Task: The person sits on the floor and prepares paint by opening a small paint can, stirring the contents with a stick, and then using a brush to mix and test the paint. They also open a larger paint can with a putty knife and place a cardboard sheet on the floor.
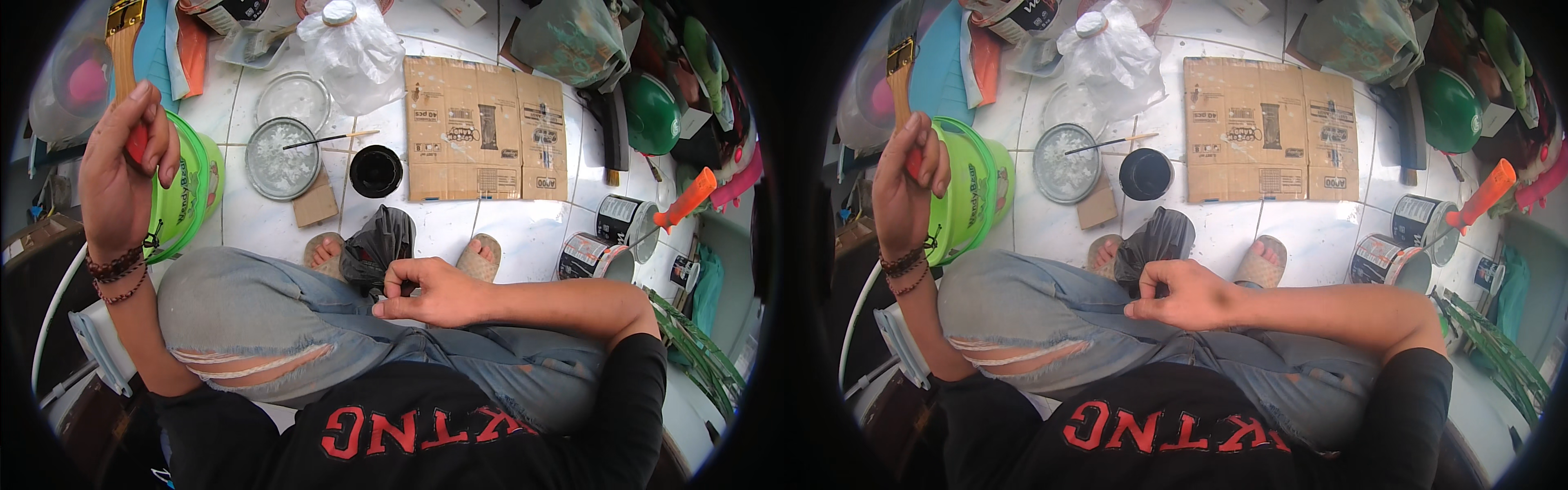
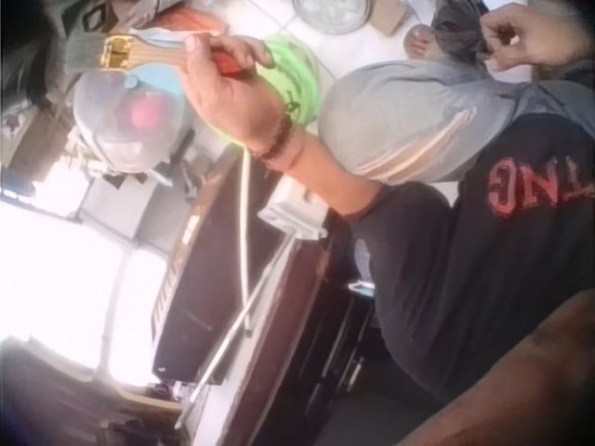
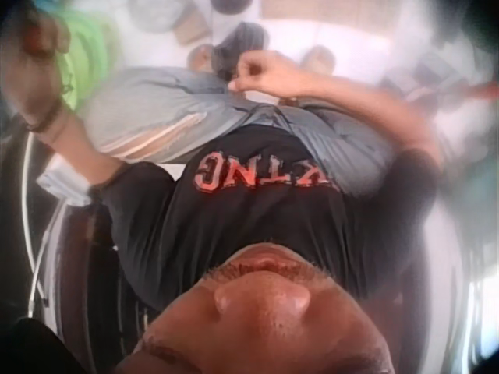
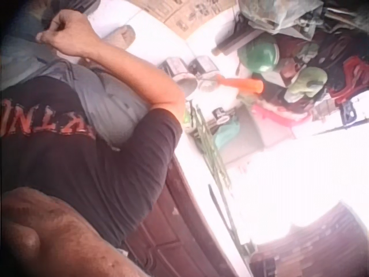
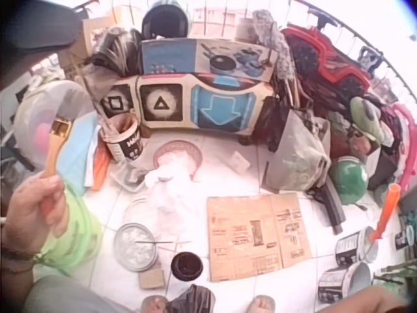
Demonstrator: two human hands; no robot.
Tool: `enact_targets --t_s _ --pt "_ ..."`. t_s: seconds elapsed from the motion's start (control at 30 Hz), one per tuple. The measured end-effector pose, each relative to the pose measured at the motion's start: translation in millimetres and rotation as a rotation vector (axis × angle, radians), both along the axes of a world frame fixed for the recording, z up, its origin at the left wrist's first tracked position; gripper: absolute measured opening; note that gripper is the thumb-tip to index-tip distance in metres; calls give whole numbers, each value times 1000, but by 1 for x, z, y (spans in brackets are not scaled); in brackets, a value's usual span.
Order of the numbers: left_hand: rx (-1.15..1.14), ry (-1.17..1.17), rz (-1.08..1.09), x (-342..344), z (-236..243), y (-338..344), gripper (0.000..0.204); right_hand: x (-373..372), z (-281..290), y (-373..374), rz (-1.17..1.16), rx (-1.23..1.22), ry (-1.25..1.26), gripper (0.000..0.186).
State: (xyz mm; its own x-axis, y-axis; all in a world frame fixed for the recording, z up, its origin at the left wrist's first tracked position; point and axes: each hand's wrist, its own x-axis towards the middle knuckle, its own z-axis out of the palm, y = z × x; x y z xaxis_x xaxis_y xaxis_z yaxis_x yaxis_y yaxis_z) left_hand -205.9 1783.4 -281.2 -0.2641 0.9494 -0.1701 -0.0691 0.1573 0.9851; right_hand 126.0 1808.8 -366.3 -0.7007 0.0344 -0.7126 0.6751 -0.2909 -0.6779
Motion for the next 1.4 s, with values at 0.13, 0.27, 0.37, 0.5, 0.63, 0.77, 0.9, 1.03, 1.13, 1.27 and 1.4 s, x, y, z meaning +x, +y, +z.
enact_targets --t_s 0.13,0.27,0.37,0.5,0.63,0.77,0.9,1.03,1.13,1.27,1.4 --pt "-13 15 49 -4 1 -9 28 7 3 19 209 237 -113 40" --pt "-2 26 62 -3 3 -15 28 28 -20 41 212 199 -144 37" --pt "-27 55 67 -2 3 -15 28 36 -28 61 210 230 -75 34" --pt "-88 70 81 3 8 -17 27 24 -22 90 126 624 -92 24" --pt "-130 92 69 7 6 -17 26 18 -49 100 124 941 194 19" --pt "-197 161 71 9 9 -25 25 4 -52 94 235 918 275 19" --pt "-243 210 143 18 20 -38 24 2 -57 91 394 841 226 20" --pt "-232 175 246 28 28 -60 23 4 -53 100 628 583 187 36" --pt "-326 230 313 40 34 -80 21 11 -45 102 761 567 250 55" --pt "-451 235 426 78 45 -99 23 29 -37 124 882 606 173 56" --pt "-520 125 480 133 22 -104 25 66 -78 144 810 552 128 46"
